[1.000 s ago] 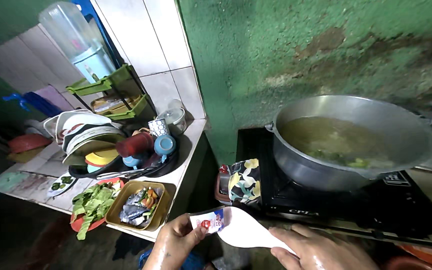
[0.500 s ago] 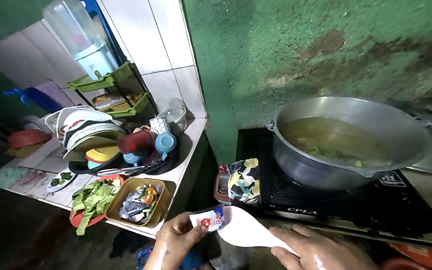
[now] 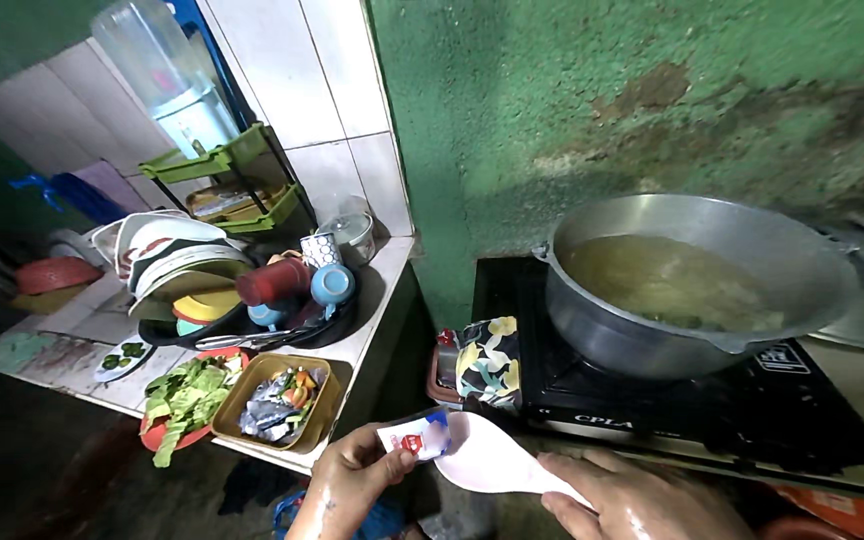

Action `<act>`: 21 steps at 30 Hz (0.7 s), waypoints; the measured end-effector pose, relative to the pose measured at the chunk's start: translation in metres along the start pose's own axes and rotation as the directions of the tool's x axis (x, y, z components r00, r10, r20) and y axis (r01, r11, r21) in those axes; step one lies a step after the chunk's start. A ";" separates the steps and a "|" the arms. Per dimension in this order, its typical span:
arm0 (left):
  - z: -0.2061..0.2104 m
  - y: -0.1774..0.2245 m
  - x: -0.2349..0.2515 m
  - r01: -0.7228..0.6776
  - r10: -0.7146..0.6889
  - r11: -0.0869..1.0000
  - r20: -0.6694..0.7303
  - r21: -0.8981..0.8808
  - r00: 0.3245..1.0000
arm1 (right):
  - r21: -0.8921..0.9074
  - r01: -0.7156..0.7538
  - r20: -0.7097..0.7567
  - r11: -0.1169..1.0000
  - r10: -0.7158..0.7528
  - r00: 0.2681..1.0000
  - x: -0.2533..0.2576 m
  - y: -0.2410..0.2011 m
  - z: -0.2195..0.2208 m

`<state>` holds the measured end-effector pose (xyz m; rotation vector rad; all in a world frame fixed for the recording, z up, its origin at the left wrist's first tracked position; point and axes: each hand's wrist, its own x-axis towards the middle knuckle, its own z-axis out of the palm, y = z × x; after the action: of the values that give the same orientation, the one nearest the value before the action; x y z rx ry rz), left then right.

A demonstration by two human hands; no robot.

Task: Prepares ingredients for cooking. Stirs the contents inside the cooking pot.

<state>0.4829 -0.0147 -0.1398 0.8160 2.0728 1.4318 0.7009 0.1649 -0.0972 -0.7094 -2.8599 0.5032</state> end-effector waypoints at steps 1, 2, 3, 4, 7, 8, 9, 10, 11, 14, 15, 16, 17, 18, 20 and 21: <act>0.000 0.000 0.000 -0.003 0.003 0.999 -0.005 0.047 1.000 | 0.002 -0.006 0.010 1.000 0.006 1.000 0.000 -0.001 -0.001; 0.001 -0.001 0.001 0.003 -0.003 0.995 -0.007 0.097 1.000 | 0.000 -0.010 0.020 1.000 0.010 1.000 0.001 -0.001 -0.002; 0.001 -0.002 0.002 0.009 -0.009 0.992 -0.004 0.124 1.000 | -0.004 -0.010 0.022 1.000 0.010 1.000 0.001 -0.001 -0.002; 0.001 -0.003 0.002 0.017 -0.018 0.991 0.003 0.132 1.000 | -0.008 -0.005 0.015 1.000 0.005 1.000 0.001 -0.001 -0.001; 0.002 -0.006 0.003 0.023 -0.024 0.996 0.011 0.082 1.000 | -0.008 0.000 0.006 1.000 0.000 1.000 0.001 0.001 0.001; 0.002 -0.007 0.003 0.025 -0.025 0.997 0.009 0.070 1.000 | -0.010 0.001 0.004 1.000 -0.001 1.000 0.001 0.002 0.001; 0.003 -0.008 0.003 0.024 -0.024 0.998 0.005 0.060 1.000 | -0.010 0.002 0.002 1.000 -0.002 1.000 0.001 0.002 0.001; 0.003 -0.008 0.003 0.023 -0.023 0.998 0.001 0.050 1.000 | -0.014 0.002 0.001 1.000 -0.002 1.000 0.001 0.002 0.002; 0.003 -0.007 0.003 0.022 -0.022 0.999 0.000 0.037 1.000 | -0.015 0.001 -0.001 1.000 -0.001 1.000 0.001 0.003 0.002; 0.003 -0.002 0.002 -0.010 0.010 1.000 0.002 -0.005 1.000 | -0.010 -0.002 -0.002 1.000 0.002 1.000 0.002 0.003 0.002; 0.003 -0.002 0.002 -0.021 0.021 1.000 0.007 0.011 1.000 | -0.007 -0.006 0.004 1.000 0.006 1.000 0.003 0.003 0.002; 0.003 -0.004 0.004 -0.021 0.020 0.999 0.015 0.048 1.000 | -0.003 -0.012 0.012 1.000 0.012 1.000 0.003 0.003 0.002; 0.003 -0.005 0.005 -0.001 -0.001 0.997 0.022 0.082 1.000 | -0.002 -0.016 0.022 1.000 0.016 1.000 0.003 0.003 0.001; 0.004 -0.005 0.006 0.024 -0.026 0.995 0.026 0.098 0.999 | -0.004 -0.017 0.026 1.000 0.017 1.000 0.004 0.003 0.001; 0.004 -0.005 0.007 0.047 -0.049 0.995 0.018 0.092 0.999 | -0.007 -0.018 0.026 1.000 0.019 0.999 0.004 0.003 0.001; 0.005 -0.006 0.007 0.053 -0.054 0.995 0.012 0.083 0.998 | -0.009 -0.020 0.021 1.000 0.020 1.000 0.004 0.003 0.001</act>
<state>0.4799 -0.0079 -0.1472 0.7948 2.1394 1.3157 0.6982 0.1694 -0.0994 -0.7393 -2.8792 0.5040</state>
